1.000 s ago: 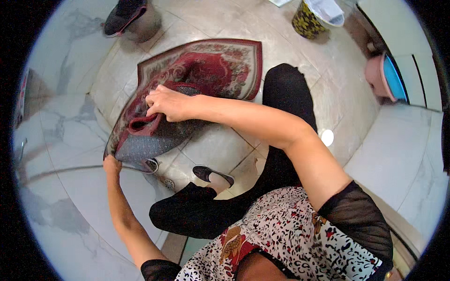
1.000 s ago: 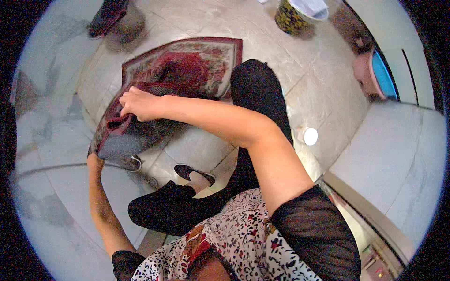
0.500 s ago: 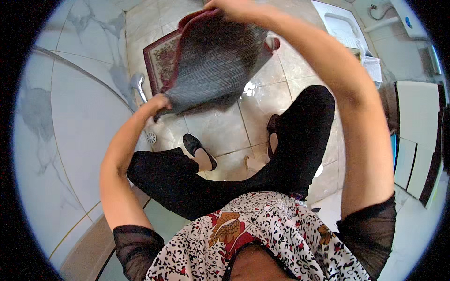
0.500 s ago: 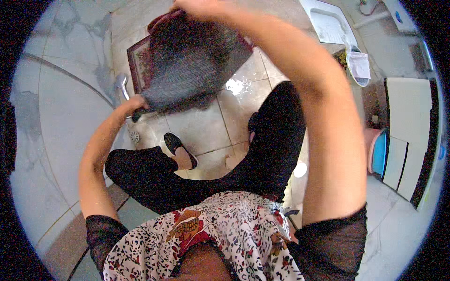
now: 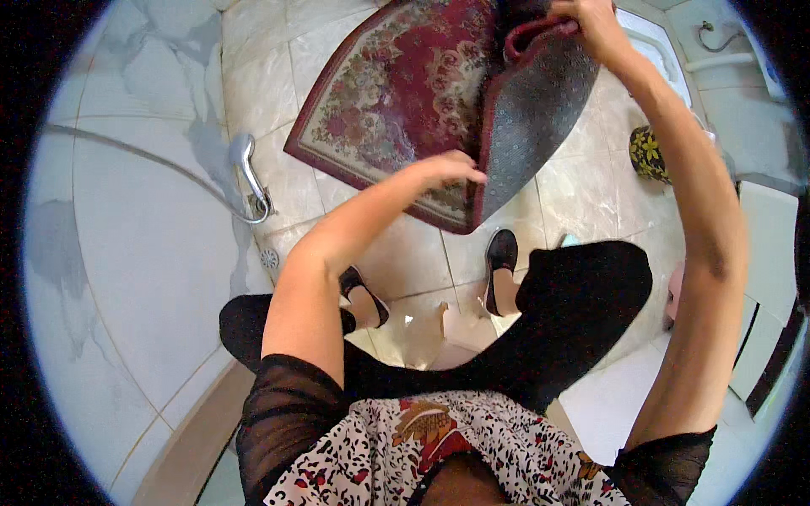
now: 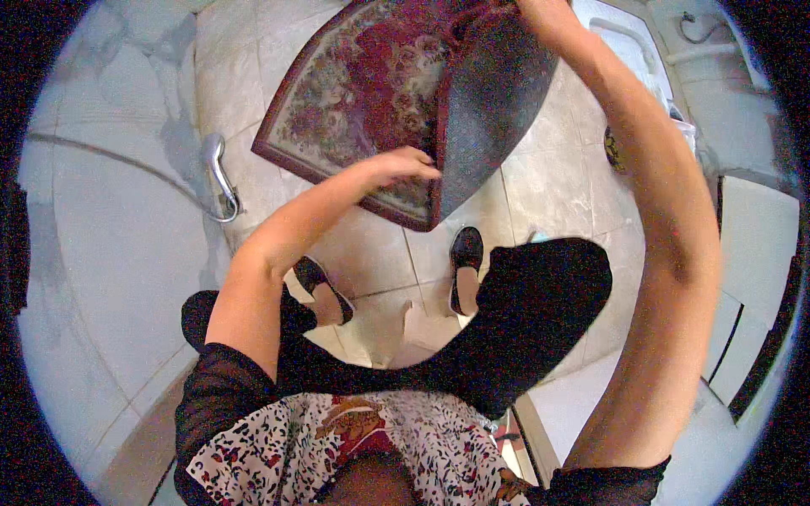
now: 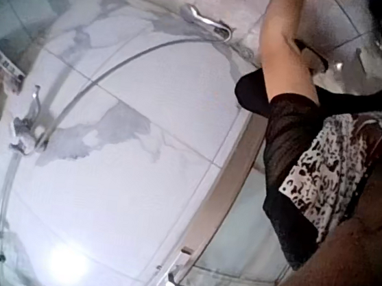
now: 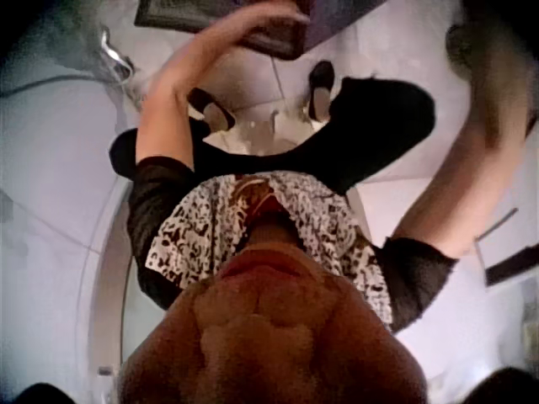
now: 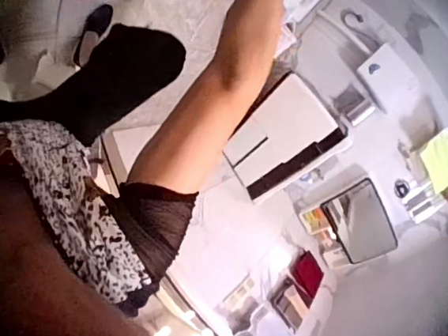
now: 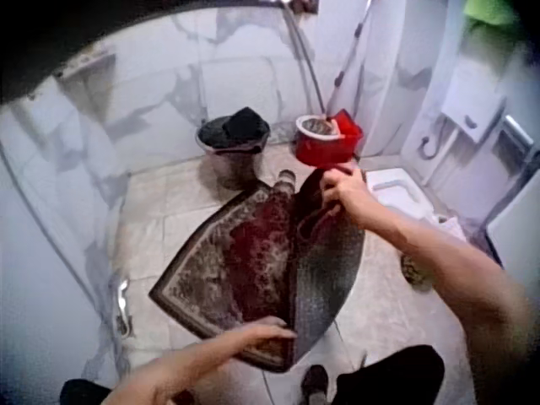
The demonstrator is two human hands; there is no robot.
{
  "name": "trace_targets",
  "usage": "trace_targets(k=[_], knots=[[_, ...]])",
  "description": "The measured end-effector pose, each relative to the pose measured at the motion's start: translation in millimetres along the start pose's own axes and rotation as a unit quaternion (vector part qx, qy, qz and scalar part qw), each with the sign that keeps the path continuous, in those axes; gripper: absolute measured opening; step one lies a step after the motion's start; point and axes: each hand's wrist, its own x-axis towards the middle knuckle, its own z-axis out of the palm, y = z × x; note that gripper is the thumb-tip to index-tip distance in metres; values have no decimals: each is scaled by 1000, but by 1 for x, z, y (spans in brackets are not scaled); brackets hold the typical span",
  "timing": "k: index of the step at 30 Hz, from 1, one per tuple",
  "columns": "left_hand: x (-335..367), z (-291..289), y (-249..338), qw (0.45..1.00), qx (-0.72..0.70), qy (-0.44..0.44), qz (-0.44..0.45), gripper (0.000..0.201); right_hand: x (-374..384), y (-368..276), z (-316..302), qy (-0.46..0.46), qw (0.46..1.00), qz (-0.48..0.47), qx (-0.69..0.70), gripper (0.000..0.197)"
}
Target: The person cleans rugs by spraying them with water from a handheld shower head and scrubbing the surfaces with a sponge on a tiled floor.
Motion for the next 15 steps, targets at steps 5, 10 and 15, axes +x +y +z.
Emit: trace_targets(k=[5,10,15], knots=[[-9,-204,-92,786,447,426,2,45,-39,21,43,61,953,-124,-269,20],[33,-257,-135,801,333,447,-219,96,-106,45,81,-48,956,-100,-272,11],[19,-308,-182,741,315,545,-233,101,-91,43,112,-9,957,-98,-272,9]])
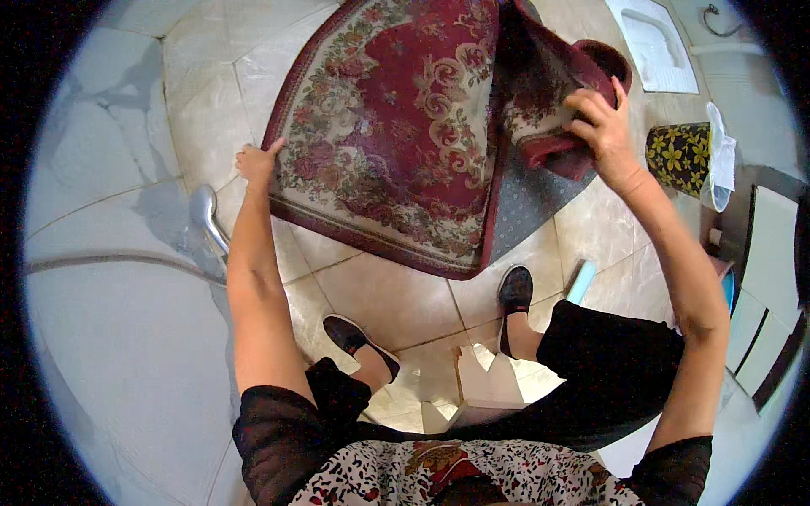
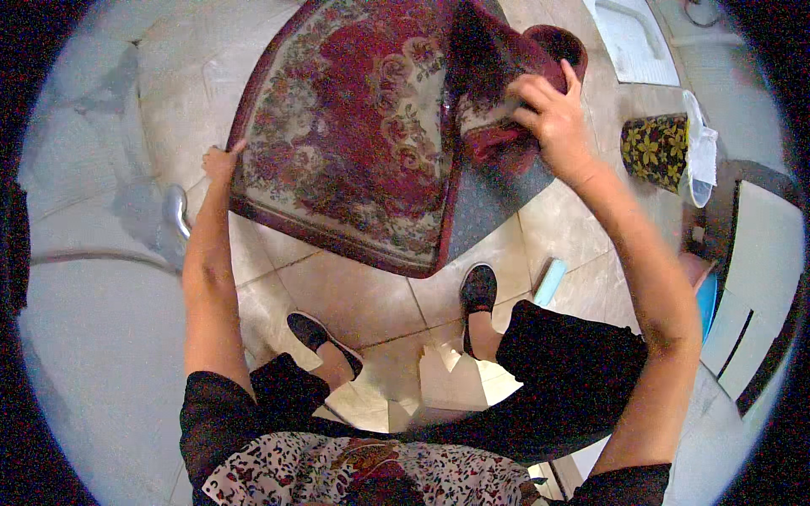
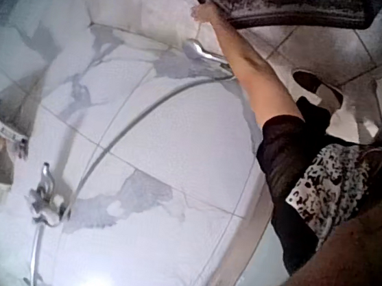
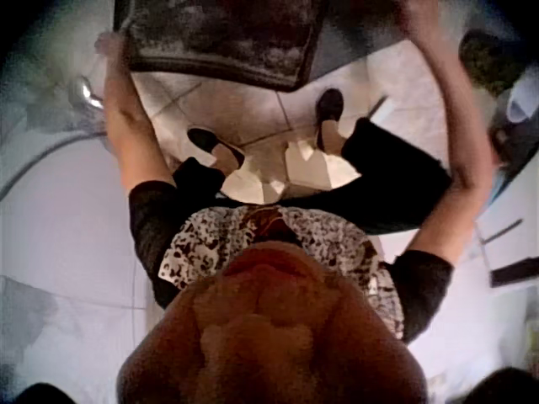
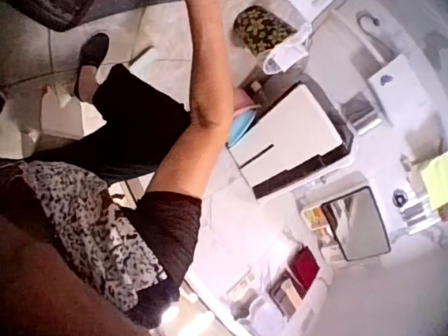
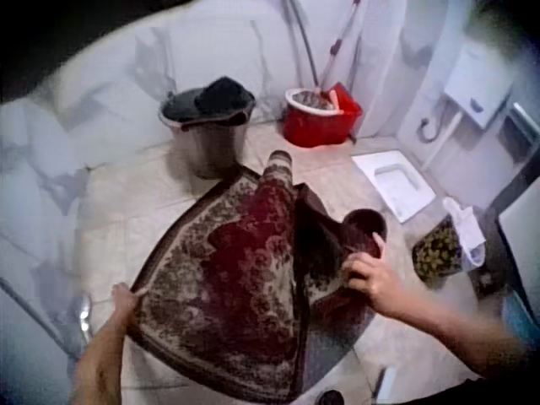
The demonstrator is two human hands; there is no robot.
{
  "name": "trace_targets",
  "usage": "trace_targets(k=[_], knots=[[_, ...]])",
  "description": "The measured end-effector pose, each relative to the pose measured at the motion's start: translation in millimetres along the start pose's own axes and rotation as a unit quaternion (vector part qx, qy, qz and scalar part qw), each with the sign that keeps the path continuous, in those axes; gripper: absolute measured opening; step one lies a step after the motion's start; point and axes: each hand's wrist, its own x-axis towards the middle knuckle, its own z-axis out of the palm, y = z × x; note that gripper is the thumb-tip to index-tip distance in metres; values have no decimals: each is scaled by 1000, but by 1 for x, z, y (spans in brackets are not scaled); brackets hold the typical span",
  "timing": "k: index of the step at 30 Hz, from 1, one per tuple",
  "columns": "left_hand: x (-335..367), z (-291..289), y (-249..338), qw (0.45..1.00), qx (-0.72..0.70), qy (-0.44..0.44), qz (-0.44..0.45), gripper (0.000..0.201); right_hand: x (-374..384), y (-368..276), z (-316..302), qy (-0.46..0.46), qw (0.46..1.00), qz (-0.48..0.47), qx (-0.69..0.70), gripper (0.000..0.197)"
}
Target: The person cleans rugs by spraying them with water from a handheld shower head and scrubbing the surfaces with a sponge on a tiled floor.
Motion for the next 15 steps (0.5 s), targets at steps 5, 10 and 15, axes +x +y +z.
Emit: trace_targets(k=[5,10,15], knots=[[18,-34,-32,992,-40,-27,118,67,9,22,12,-8,999,35,35,12],[-28,-79,-16,956,-175,11,235,43,-7,57,13,-24,999,33,16,13],[-74,-106,-122,979,-123,48,156,56,-19,82,19,-31,995,98,-6,14]])
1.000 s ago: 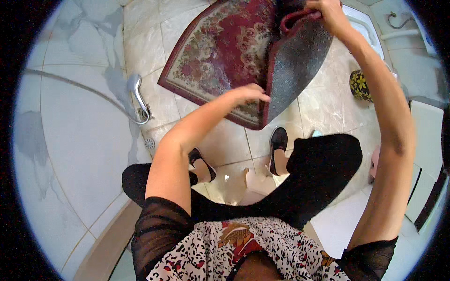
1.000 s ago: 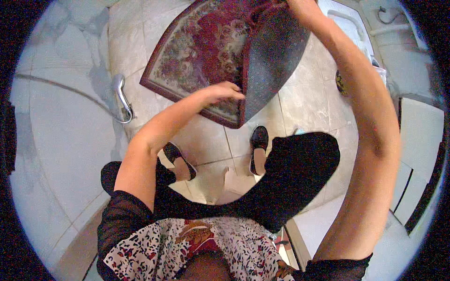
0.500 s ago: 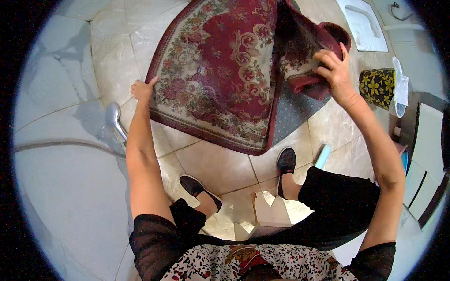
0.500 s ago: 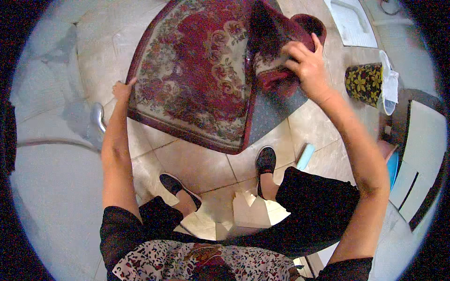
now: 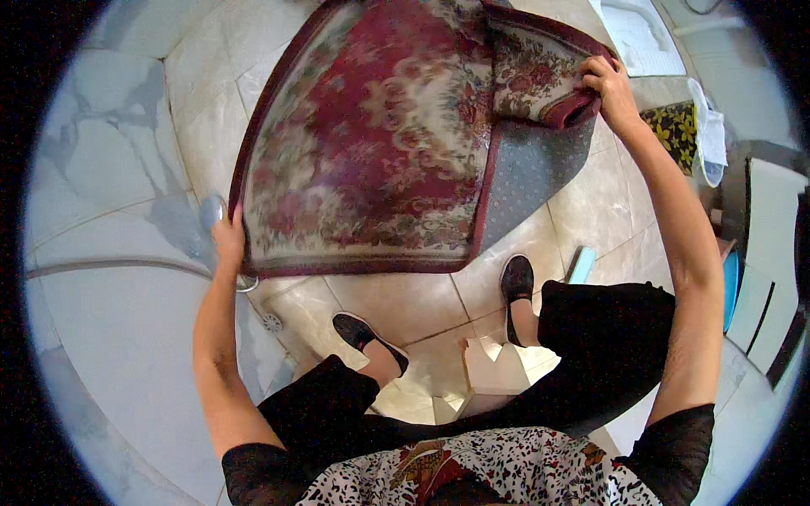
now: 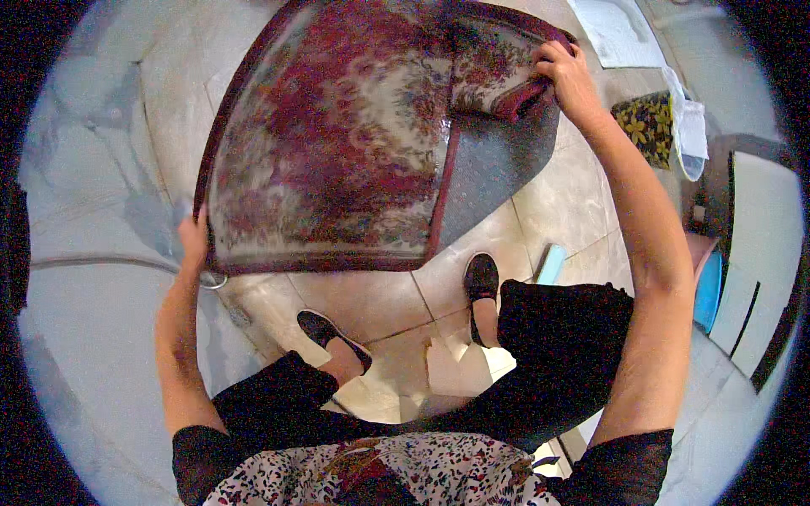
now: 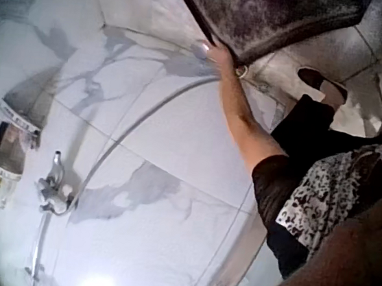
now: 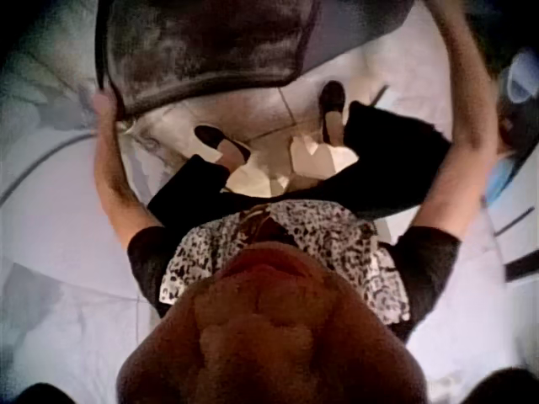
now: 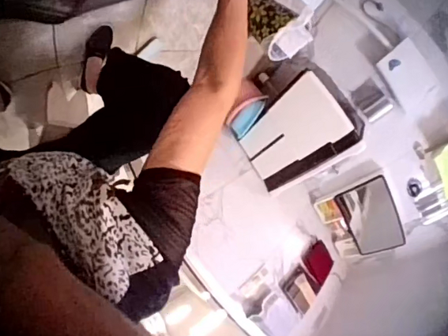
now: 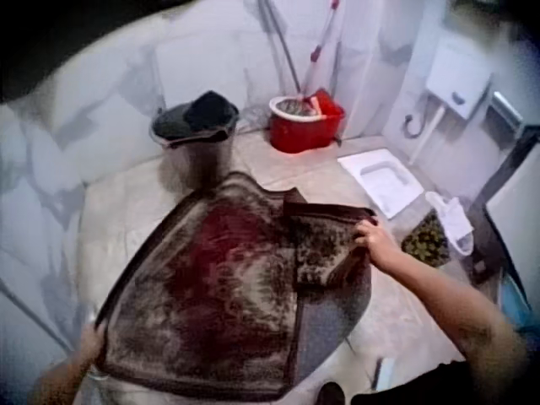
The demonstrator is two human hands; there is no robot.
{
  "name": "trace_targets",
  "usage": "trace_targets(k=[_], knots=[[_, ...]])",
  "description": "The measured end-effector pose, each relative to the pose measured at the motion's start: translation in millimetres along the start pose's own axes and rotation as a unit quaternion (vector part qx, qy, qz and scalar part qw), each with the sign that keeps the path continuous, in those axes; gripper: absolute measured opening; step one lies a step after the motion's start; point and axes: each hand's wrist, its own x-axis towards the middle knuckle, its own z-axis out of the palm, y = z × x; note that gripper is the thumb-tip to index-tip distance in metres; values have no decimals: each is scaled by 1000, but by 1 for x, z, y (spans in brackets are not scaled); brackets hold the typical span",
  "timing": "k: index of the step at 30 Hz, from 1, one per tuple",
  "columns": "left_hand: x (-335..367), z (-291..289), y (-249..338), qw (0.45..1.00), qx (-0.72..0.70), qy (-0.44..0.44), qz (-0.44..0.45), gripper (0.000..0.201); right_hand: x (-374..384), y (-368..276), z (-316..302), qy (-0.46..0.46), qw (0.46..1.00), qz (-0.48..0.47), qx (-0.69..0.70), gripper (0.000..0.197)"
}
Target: The person cleans rugs by spraying them with water from a handheld shower head and scrubbing the surfaces with a sponge on a tiled floor.
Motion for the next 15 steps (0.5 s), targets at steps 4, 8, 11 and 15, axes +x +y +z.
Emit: trace_targets(k=[4,8,11,15], knots=[[-69,-2,-22,981,140,-130,-31,44,-25,28,12,5,999,36,-18,12],[-96,2,-50,960,196,-188,-70,46,-16,27,15,22,999,20,-15,17],[-99,11,-71,954,110,-257,-111,47,-18,45,17,-2,976,180,125,23],[-89,12,-79,905,44,-339,-252,39,-33,51,7,7,989,146,-5,20]])
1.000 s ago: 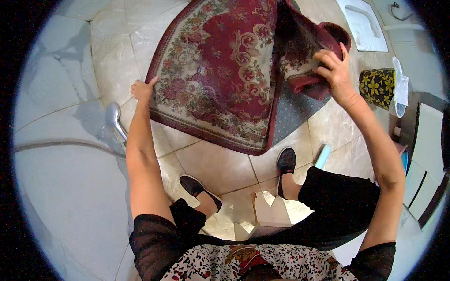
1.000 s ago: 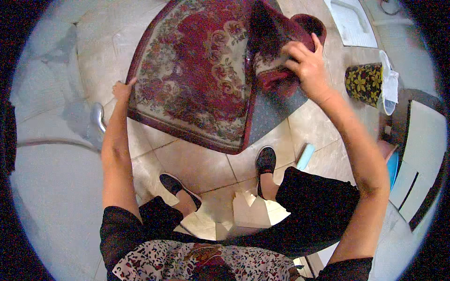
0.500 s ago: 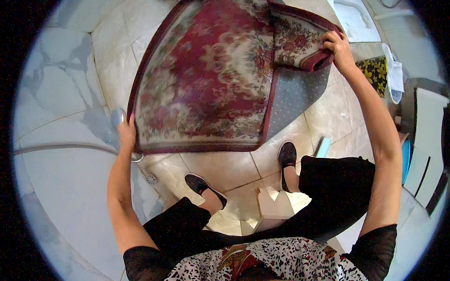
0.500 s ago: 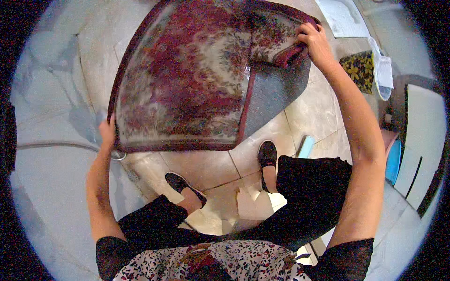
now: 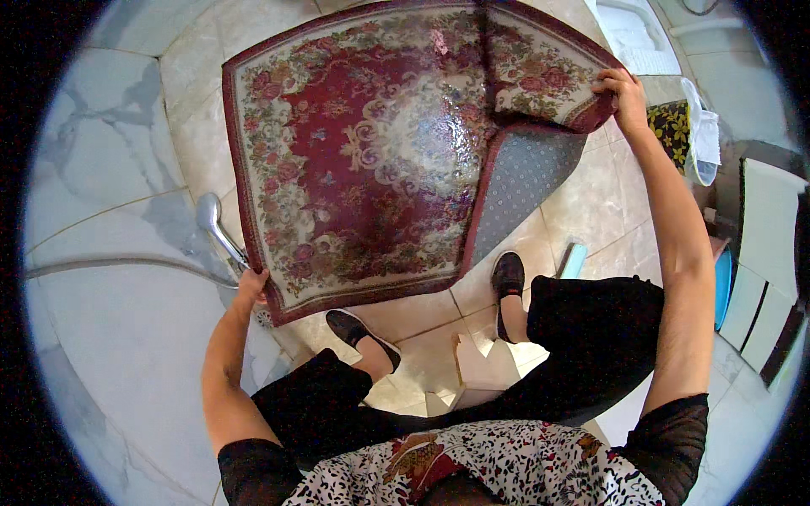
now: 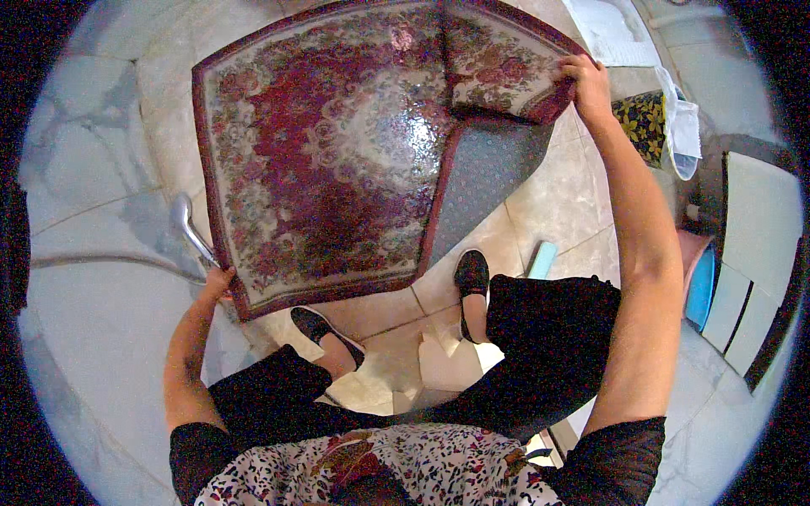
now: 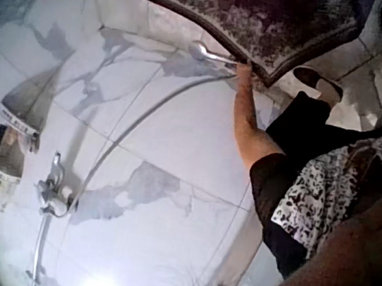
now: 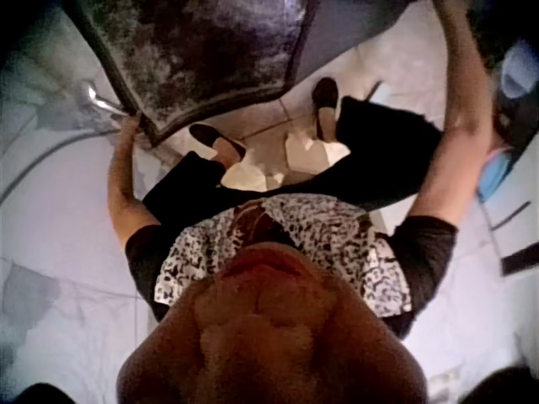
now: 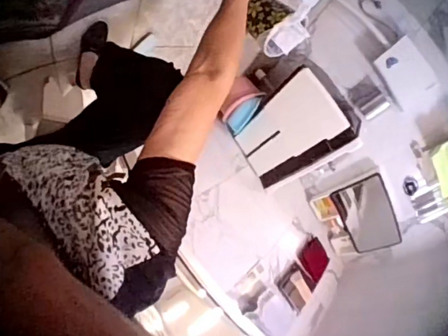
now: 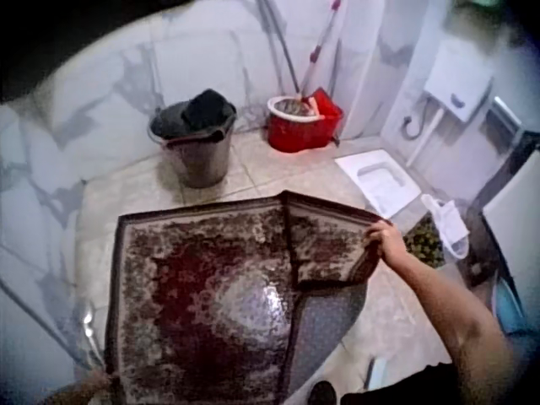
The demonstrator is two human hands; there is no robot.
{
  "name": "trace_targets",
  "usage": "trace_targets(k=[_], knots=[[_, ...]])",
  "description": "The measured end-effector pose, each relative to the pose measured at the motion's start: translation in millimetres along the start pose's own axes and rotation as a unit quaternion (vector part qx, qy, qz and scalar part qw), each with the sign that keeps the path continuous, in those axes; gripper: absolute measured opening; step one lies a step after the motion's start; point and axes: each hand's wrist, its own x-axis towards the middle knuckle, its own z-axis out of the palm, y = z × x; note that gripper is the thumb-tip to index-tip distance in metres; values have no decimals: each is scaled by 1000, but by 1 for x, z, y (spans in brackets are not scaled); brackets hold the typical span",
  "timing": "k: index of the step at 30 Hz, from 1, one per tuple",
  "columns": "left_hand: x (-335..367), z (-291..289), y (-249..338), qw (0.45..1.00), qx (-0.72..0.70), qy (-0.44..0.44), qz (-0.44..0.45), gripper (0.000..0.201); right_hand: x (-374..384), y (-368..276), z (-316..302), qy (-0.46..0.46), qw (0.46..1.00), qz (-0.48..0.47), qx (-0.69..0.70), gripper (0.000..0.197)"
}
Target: The person cleans rugs by spraying them with water from a handheld shower head and scrubbing the surfaces with a sponge on a tiled floor.
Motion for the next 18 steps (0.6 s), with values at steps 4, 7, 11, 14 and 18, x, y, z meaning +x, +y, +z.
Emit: trace_targets(k=[4,7,11,14,18], knots=[[20,15,28,993,-14,-76,-90,31,-22,2,-4,53,990,132,26,22],[48,4,-10,996,83,19,-23,36,-19,24,27,14,971,185,148,21],[45,12,84,986,-111,114,45,56,-32,50,32,-4,975,160,152,20],[83,-41,2,953,-213,211,36,67,12,1,64,55,868,237,433,19],[91,-13,86,962,-165,214,27,63,18,34,57,53,932,180,311,19]])
